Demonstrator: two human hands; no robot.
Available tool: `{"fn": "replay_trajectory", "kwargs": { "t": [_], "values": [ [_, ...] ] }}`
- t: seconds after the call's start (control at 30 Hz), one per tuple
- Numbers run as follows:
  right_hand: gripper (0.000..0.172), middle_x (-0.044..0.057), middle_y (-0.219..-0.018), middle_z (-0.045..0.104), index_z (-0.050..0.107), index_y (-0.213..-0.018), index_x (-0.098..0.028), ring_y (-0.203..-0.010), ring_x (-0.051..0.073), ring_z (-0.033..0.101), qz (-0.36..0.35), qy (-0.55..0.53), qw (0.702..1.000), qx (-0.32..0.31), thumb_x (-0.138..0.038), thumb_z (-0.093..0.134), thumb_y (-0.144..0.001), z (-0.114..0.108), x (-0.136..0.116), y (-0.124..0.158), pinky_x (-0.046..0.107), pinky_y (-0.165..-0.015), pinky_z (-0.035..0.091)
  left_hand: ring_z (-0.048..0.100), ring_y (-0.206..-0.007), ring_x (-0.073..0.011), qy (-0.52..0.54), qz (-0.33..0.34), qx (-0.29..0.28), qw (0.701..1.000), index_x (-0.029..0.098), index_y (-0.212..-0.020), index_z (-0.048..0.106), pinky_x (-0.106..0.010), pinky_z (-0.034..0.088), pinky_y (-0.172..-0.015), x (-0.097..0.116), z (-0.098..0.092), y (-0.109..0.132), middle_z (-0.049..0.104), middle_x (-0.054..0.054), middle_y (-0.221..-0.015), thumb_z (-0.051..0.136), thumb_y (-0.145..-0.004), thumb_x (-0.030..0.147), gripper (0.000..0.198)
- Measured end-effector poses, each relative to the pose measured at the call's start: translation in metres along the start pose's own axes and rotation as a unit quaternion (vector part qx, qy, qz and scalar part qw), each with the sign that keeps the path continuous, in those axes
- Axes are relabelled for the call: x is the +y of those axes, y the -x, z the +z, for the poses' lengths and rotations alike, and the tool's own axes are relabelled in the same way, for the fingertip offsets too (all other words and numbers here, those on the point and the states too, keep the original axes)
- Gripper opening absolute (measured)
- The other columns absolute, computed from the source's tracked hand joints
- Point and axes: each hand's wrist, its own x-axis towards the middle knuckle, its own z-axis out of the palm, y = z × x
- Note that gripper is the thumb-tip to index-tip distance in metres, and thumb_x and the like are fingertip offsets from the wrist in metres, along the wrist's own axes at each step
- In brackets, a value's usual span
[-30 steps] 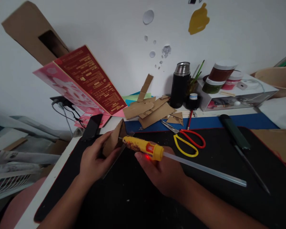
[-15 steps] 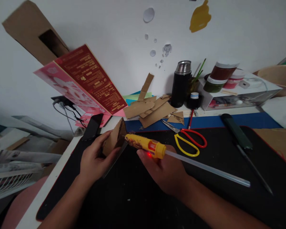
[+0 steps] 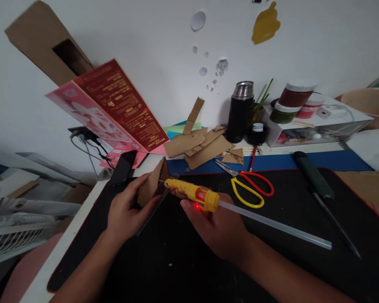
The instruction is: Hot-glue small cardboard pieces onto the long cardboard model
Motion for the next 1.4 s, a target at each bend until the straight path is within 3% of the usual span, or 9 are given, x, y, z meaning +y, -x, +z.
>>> {"fn": "replay_trajectory", "kwargs": {
  "t": [0.47,0.73,1.4],
  "values": [
    [0.033,0.004,-0.074,0.076,0.076,-0.092,-0.020,-0.066,0.019,0.074,-0.013,0.026,0.999,0.034,-0.039,0.053,-0.107,-0.0031,0.0004,-0.0013,0.027,-0.064,0.050,0.082,-0.093,-0.0255,-0.029,0.028,0.000,0.999,0.023,-0.140,0.059,-0.030,0.065,-0.073,0.0077,-0.0020,-0.0054,0.081,-0.009,-0.122,0.070,-0.097,0.047,0.050],
    [0.030,0.006,-0.088,0.081,0.079,-0.104,-0.021,-0.081,0.023,0.079,-0.018,0.019,0.999,0.037,-0.039,0.054,-0.106,-0.0029,0.0024,-0.0013,0.030,-0.073,0.057,0.082,-0.098,-0.0265,-0.034,0.038,0.001,0.999,0.022,-0.139,0.060,-0.031,0.066,-0.078,0.0073,-0.0015,-0.0057,0.081,-0.010,-0.124,0.070,-0.096,0.044,0.049],
    [0.031,0.005,-0.081,0.078,0.073,-0.094,-0.021,-0.073,0.021,0.076,-0.011,0.024,0.999,0.021,-0.040,0.052,-0.107,-0.0057,0.0019,-0.0025,0.030,-0.068,0.053,0.081,-0.096,-0.0252,-0.021,0.026,0.000,0.999,0.023,-0.140,0.058,-0.031,0.065,-0.078,0.0099,-0.0021,-0.0043,0.080,-0.009,-0.124,0.072,-0.096,0.041,0.050]
  ]
}}
